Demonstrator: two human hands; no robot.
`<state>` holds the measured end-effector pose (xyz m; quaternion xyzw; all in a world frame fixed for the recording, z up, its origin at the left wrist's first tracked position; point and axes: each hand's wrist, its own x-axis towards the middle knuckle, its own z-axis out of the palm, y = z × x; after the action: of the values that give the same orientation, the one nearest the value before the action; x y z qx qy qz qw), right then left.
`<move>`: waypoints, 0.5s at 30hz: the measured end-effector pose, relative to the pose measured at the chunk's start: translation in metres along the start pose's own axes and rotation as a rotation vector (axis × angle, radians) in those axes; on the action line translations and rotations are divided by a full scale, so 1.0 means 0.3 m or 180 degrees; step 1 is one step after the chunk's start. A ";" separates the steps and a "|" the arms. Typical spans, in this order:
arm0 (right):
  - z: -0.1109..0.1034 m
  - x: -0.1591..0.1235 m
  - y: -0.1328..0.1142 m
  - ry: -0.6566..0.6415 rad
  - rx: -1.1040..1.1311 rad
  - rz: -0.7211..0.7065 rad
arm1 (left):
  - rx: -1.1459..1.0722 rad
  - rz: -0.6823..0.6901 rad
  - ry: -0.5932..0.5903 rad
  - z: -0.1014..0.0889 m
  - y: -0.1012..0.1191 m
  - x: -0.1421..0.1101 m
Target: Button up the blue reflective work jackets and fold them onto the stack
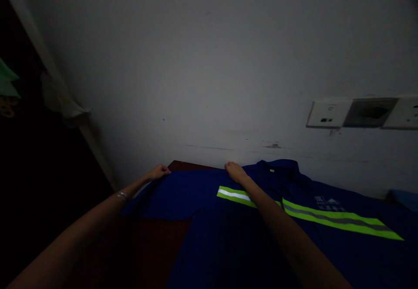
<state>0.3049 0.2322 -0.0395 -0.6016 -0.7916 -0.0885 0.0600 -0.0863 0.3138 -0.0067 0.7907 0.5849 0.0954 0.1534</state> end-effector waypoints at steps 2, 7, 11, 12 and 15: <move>0.001 0.002 -0.005 0.0066 -0.0038 0.0057 | 0.0652 0.0223 0.0035 0.015 0.011 -0.002; -0.023 -0.015 -0.046 0.0266 -0.0052 0.0190 | 0.1325 0.0341 0.0339 0.065 0.069 -0.026; -0.071 -0.078 -0.112 0.0402 0.0054 0.0169 | 0.1832 0.0572 0.0576 0.080 0.143 -0.096; -0.082 -0.103 -0.139 0.0411 0.0094 0.0135 | 0.1999 0.0699 0.0602 0.083 0.165 -0.126; -0.094 -0.196 -0.250 0.0369 0.0244 -0.0010 | 0.2283 0.1322 0.0430 0.100 0.227 -0.248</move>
<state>0.2483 0.1512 -0.0288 -0.5916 -0.7905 -0.0930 0.1285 -0.0375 0.2206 -0.0086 0.8872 0.4179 -0.0338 -0.1927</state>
